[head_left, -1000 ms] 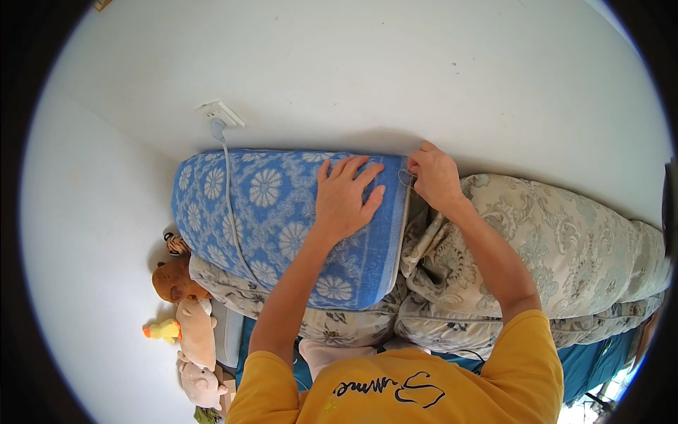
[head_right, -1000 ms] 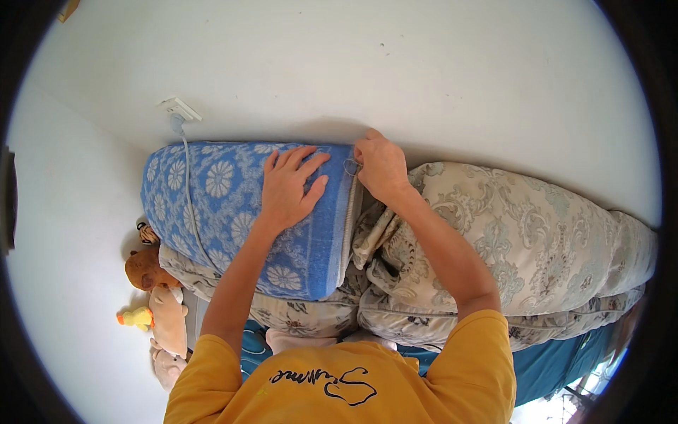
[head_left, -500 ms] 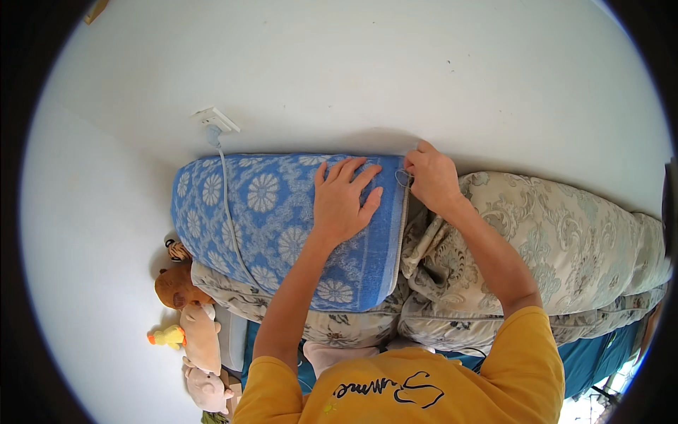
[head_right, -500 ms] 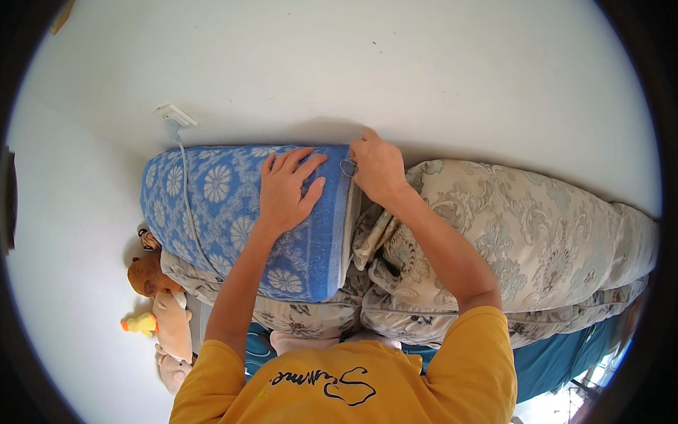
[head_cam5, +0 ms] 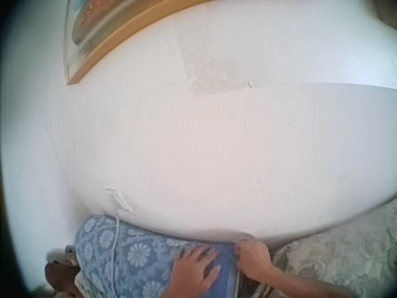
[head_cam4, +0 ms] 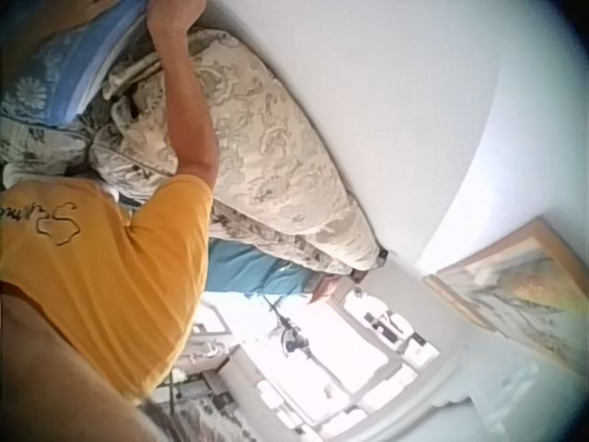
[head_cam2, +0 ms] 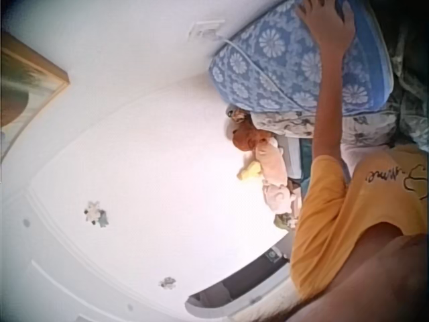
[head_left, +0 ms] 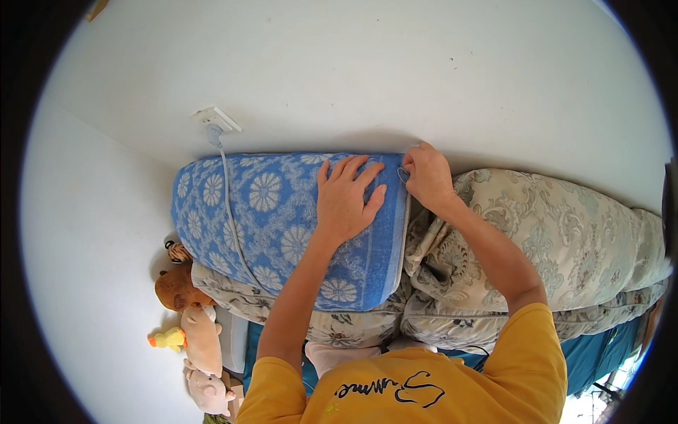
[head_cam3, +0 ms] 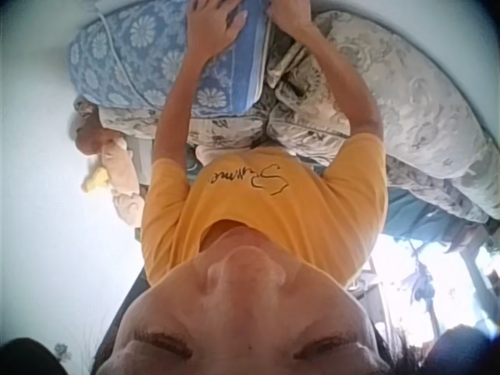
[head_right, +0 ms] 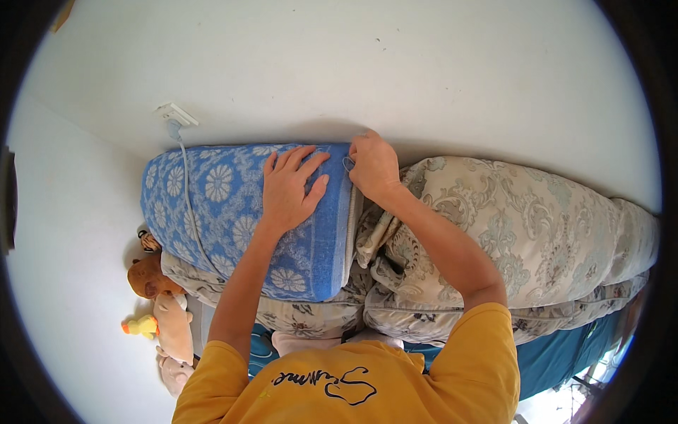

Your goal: The person is sitting on the floor and sewing a blue floral pillow by hand. They use a needle and thread to stitch the edges of the pillow, repeatedly pulling the thread through the fabric to secure it.

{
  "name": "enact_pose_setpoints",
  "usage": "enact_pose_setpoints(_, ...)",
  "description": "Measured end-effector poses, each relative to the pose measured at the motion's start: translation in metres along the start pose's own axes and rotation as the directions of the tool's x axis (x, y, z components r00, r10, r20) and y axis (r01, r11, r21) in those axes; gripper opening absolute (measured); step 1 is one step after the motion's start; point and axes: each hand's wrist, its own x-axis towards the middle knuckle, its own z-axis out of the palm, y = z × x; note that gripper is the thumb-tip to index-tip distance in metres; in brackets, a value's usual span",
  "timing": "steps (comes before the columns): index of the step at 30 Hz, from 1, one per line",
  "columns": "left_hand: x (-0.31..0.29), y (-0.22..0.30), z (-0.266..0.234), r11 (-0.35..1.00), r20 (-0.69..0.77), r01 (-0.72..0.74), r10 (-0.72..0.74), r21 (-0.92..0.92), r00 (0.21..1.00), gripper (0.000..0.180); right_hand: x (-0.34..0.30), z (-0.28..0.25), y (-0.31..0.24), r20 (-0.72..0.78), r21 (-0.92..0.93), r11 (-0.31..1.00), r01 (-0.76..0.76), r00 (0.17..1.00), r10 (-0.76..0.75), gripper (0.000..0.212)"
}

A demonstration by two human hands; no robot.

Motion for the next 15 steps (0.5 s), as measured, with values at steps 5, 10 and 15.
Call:
enact_pose_setpoints(5, 0.0, -0.002, 0.002, 1.0, -0.019, -0.013, 0.013, -0.004, 1.0, 0.035, -0.002, 0.003, 0.009, -0.042, 0.124, 0.992, -0.029, 0.999, 0.034, 0.005)
enact_pose_setpoints(10, 0.0, -0.003, 0.002, 1.0, 0.019, -0.007, 0.007, 0.006, 1.0, 0.035, -0.003, 0.004, 0.015, -0.119, 0.222, 0.975, -0.008, 0.992, 0.035, 0.005)
enact_pose_setpoints(15, 0.001, -0.001, 0.0, 1.0, 0.037, 0.0, 0.0, 0.01, 0.999, 0.034, -0.002, 0.016, 0.017, -0.179, 0.26, 0.965, 0.037, 0.984, 0.011, 0.004)
